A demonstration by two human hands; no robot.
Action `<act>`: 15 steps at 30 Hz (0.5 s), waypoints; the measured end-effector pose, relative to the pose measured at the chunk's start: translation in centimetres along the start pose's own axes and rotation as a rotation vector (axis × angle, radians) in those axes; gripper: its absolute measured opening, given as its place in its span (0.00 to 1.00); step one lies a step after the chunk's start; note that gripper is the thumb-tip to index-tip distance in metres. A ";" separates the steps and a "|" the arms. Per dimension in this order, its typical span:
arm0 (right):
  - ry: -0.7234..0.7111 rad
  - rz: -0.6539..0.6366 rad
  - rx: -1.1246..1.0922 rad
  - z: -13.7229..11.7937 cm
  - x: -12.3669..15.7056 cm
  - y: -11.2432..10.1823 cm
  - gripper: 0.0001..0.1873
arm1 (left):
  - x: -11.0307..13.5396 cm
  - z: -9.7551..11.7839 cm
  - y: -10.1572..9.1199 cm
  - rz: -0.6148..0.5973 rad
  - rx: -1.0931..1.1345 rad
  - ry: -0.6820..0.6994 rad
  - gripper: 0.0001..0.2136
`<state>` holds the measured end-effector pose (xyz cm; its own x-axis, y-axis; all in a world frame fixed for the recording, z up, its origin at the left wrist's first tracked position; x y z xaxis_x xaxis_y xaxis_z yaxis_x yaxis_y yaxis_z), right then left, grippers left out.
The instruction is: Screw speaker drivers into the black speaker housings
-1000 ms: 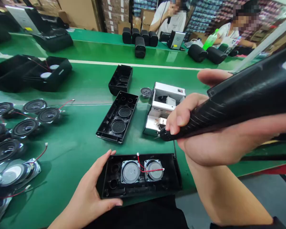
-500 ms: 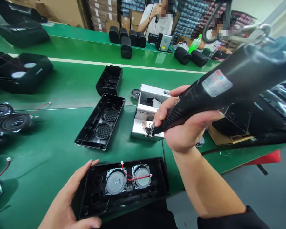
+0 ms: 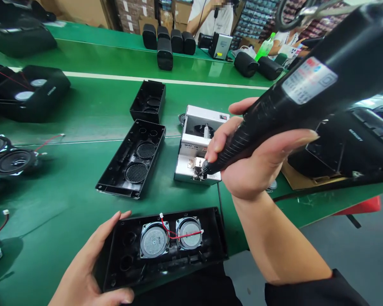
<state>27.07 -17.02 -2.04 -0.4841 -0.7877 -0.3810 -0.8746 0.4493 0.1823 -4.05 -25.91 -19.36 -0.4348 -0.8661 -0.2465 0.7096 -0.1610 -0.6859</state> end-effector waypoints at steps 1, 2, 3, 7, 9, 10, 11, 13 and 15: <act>-0.021 0.006 0.000 0.1 0.0 0.0 0.44 | 0.0 0.0 0.0 0.000 -0.001 -0.001 0.55; -0.049 0.011 -0.005 0.2 -0.1 0.1 0.44 | 0.0 0.0 0.0 -0.001 -0.003 -0.003 0.54; -0.078 0.010 -0.015 0.4 -0.3 0.1 0.45 | 0.1 -0.1 0.0 -0.002 -0.002 -0.004 0.54; -0.174 0.001 -0.033 1.5 -1.2 0.0 0.48 | 0.0 0.0 0.1 -0.005 0.007 -0.002 0.54; -0.165 -0.035 -0.022 2.0 -1.3 0.1 0.49 | 0.0 0.0 0.1 -0.005 0.013 0.002 0.54; -0.133 -0.062 -0.022 2.2 -1.2 0.2 0.49 | -0.1 0.0 0.1 -0.002 0.015 0.004 0.54; -0.090 -0.088 -0.029 2.3 -0.9 0.3 0.48 | -0.1 0.0 0.1 0.003 0.018 0.006 0.54; 0.001 -0.108 -0.071 2.0 0.3 0.4 0.45 | -0.2 0.1 0.1 0.005 0.030 0.010 0.55; 0.070 -0.139 -0.124 0.9 1.8 0.5 0.40 | -0.2 0.3 0.2 -0.008 0.048 0.016 0.55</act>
<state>25.76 -17.85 -3.48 -0.3554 -0.8680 -0.3469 -0.9278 0.2824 0.2438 -3.67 -25.92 -19.28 -0.4490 -0.8570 -0.2529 0.7318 -0.1903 -0.6544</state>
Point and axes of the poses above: each hand's wrist, its own x-axis away from the middle knuckle, its own y-axis out of the palm, z = x × y, the point moved 8 cm from there along -x, towards the middle knuckle, and after that the axes turned 5 degrees about y, right-handed, at the moved point
